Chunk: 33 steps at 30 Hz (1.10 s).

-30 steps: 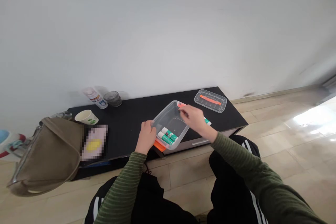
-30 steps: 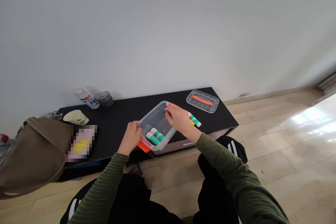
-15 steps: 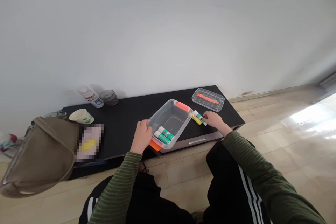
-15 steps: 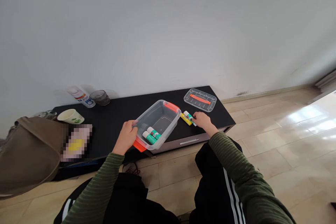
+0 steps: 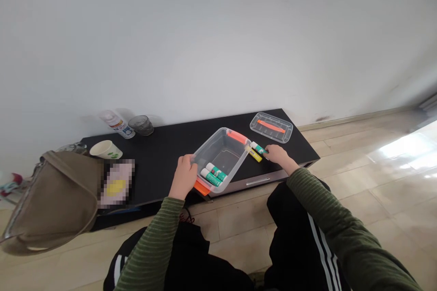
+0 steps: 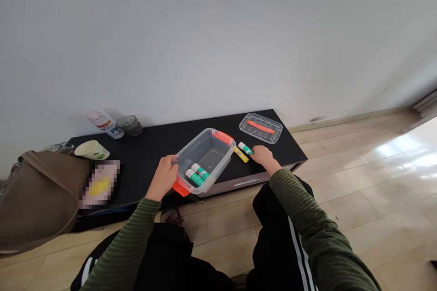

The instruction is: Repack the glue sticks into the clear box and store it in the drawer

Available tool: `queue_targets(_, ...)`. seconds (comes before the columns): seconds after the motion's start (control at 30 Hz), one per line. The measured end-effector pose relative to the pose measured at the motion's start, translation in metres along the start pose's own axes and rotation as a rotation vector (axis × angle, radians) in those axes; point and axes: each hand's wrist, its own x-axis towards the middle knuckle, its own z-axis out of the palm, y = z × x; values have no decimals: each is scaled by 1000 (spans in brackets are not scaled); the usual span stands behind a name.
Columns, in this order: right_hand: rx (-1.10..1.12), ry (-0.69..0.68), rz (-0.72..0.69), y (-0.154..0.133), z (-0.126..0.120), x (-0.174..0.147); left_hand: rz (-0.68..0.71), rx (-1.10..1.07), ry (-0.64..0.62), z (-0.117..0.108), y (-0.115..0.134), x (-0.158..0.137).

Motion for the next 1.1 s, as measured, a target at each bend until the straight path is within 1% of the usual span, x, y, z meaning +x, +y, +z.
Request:
queue_targets(0.17, -10, 16, 14, -4, -2, -2, 5, -2, 6, 0, 0, 0)
queue_targets(0.27, 2, 46, 24, -4, -8, -5, -7, 3, 5, 0, 2, 0)
queue_targets(0.33, 80, 130, 22, -5, -16, -11, -12, 2, -1, 0, 4, -1)
queue_targets(0.4, 216, 271, -8, -10, -27, -22, -16, 0, -10, -1, 6, -2)
queue_targets(0.47, 351, 411, -82, -23, -40, -38, -16, -2, -15, -1, 7, -3)
queue_targets(0.53, 420, 480, -192, -43, -53, -55, -14, -4, -15, -1, 8, -3)
queue_targets(0.57, 416, 475, -249, -56, -58, -63, -14, -1, -14, -2, 8, -3)
queue_targets(0.6, 382, 441, -296, -70, -63, -70, -14, 3, -14, -2, 9, -3)
queue_targets(0.67, 246, 328, -352, -100, -70, -80, -14, 14, -21, -2, 9, -3)
queue_targets(0.73, 66, 197, -396, -128, -71, -82, -12, 22, -36, -3, 9, -2)
queue_targets(0.83, -179, 38, -433, -163, -63, -74, -15, 37, -53, -3, 10, -2)
queue_targets(0.9, -272, -40, -408, -180, -55, -64, -20, 45, -53, -3, 11, -2)
queue_targets(0.97, -305, -96, -374, -192, -46, -54, -21, 50, -53, -3, 11, -3)
queue_targets(1.1, -305, -136, -366, -202, -32, -40, -20, 67, -60, -3, 13, -3)
